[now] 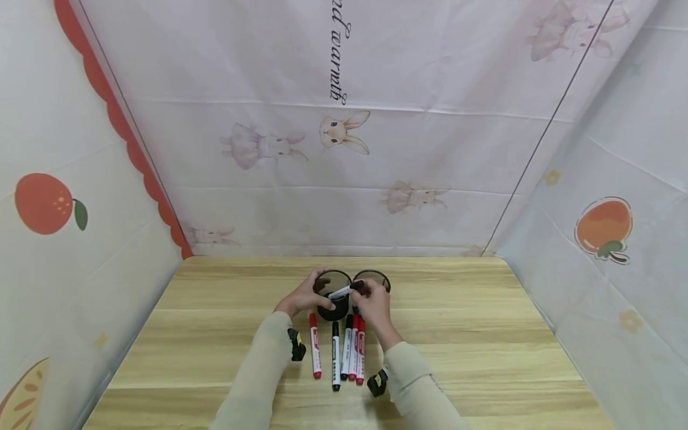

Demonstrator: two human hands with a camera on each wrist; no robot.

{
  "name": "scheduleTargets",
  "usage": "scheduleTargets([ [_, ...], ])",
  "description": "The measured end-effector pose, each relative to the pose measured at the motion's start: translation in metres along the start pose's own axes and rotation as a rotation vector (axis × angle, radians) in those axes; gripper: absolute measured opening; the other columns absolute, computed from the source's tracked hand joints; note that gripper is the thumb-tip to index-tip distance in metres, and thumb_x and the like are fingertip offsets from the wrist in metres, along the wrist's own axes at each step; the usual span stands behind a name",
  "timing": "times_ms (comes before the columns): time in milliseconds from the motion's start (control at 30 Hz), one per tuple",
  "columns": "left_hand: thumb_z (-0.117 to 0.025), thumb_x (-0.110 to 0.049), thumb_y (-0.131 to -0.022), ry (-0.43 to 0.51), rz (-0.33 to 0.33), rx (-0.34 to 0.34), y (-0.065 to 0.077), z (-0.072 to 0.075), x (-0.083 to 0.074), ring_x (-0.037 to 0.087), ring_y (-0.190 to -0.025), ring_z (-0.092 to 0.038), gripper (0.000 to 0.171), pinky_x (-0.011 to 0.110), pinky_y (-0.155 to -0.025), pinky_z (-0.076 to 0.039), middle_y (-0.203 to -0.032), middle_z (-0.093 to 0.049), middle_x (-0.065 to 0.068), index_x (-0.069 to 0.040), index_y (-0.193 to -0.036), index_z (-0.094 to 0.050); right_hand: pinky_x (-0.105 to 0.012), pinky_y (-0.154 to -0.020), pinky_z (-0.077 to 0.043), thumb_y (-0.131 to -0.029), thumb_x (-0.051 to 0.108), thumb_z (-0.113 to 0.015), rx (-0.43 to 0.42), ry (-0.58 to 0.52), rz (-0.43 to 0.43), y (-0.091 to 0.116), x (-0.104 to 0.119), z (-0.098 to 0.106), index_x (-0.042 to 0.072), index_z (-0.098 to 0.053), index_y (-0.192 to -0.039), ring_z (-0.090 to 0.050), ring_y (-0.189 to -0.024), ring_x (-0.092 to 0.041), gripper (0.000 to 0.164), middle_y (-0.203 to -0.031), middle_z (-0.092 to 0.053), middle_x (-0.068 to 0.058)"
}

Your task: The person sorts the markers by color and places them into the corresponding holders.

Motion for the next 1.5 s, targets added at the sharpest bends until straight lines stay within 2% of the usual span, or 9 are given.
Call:
scheduleTargets([
  [233, -0.082, -0.010, -0.068, 0.040, 0.018, 0.022, 0.000, 0.000, 0.001, 0.037, -0.133, -0.023, 0.100, 0.054, -0.096, -0.034, -0.146, -0.026, 0.020, -0.021, -0.146, -0.021, -0.028, -0.050, -0.049, -0.081, 0.002, -0.067, 0.019, 0.018, 0.001, 0.000, 0.000, -0.003, -0.001, -0.067, -0.096, -0.059, -0.060, -0.015, 0.015, -0.075, -0.062, -0.007],
  [467, -0.082, -0.012, -0.069, 0.015, 0.035, 0.017, 0.002, 0.002, 0.000, 0.038, -0.132, -0.023, 0.101, 0.054, -0.095, -0.035, -0.145, -0.023, 0.024, -0.027, -0.147, -0.020, -0.028, -0.047, -0.049, -0.082, 0.004, -0.066, 0.019, 0.035, -0.018, -0.001, -0.001, -0.004, -0.001, -0.067, -0.098, -0.060, -0.061, -0.020, 0.016, -0.076, -0.062, -0.006],
  [700, -0.081, -0.008, -0.068, 0.000, 0.032, 0.000, 0.007, 0.005, -0.003, 0.037, -0.132, -0.024, 0.099, 0.054, -0.097, -0.033, -0.145, -0.024, 0.026, -0.024, -0.147, -0.022, -0.029, -0.048, -0.051, -0.082, 0.004, -0.065, 0.038, 0.007, -0.062, 0.000, -0.003, -0.006, -0.002, -0.066, -0.100, -0.063, -0.066, -0.030, 0.018, -0.078, -0.062, -0.007],
  [867, -0.079, -0.007, -0.069, 0.008, 0.025, 0.002, 0.007, 0.006, -0.003, 0.037, -0.132, -0.024, 0.099, 0.054, -0.096, -0.033, -0.145, -0.023, 0.027, -0.022, -0.148, -0.022, -0.029, -0.048, -0.051, -0.083, 0.004, -0.065, 0.036, 0.005, -0.068, 0.001, -0.002, -0.006, -0.001, -0.066, -0.100, -0.062, -0.066, -0.030, 0.018, -0.078, -0.062, -0.007],
  [1067, -0.078, -0.005, -0.069, 0.002, 0.020, -0.018, 0.007, 0.008, 0.000, 0.038, -0.131, -0.025, 0.099, 0.054, -0.096, -0.033, -0.144, -0.026, 0.027, -0.021, -0.148, -0.021, -0.033, -0.051, -0.052, -0.083, 0.004, -0.065, 0.048, -0.025, -0.080, 0.006, -0.002, -0.004, -0.004, -0.064, -0.103, -0.060, -0.072, -0.040, 0.021, -0.080, -0.061, -0.008],
  [1167, -0.077, -0.003, -0.069, 0.003, 0.017, -0.026, 0.008, 0.008, 0.001, 0.037, -0.131, -0.026, 0.099, 0.053, -0.096, -0.034, -0.144, -0.026, 0.026, -0.021, -0.148, -0.020, -0.031, -0.050, -0.051, -0.083, 0.004, -0.066, 0.042, -0.027, -0.074, 0.010, -0.002, -0.002, -0.004, -0.064, -0.103, -0.060, -0.068, -0.035, 0.022, -0.080, -0.062, -0.008],
  [1300, -0.075, -0.002, -0.071, 0.004, 0.007, -0.024, 0.010, 0.006, 0.000, 0.036, -0.131, -0.027, 0.097, 0.053, -0.096, -0.034, -0.145, -0.026, 0.024, -0.023, -0.148, -0.020, -0.028, -0.047, -0.049, -0.081, 0.002, -0.067, 0.019, -0.033, -0.064, 0.016, -0.003, 0.003, -0.003, -0.064, -0.101, -0.059, -0.060, -0.019, 0.021, -0.078, -0.062, -0.006],
  [1500, -0.076, -0.006, -0.074, 0.034, -0.015, -0.001, 0.010, 0.006, 0.000, 0.037, -0.131, -0.026, 0.094, 0.054, -0.097, -0.031, -0.144, -0.027, 0.024, -0.025, -0.148, -0.021, -0.025, -0.052, -0.047, -0.076, -0.002, -0.067, -0.001, 0.004, -0.006, 0.023, -0.007, 0.009, -0.004, -0.064, -0.098, -0.055, -0.060, -0.013, 0.023, -0.076, -0.062, -0.006],
])
Point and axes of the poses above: each hand's wrist, its own y-axis away from the middle knuckle, its own z-axis out of the back of the hand, x = y × z, the point moved 4 cm from there along -y, towards the middle knuckle
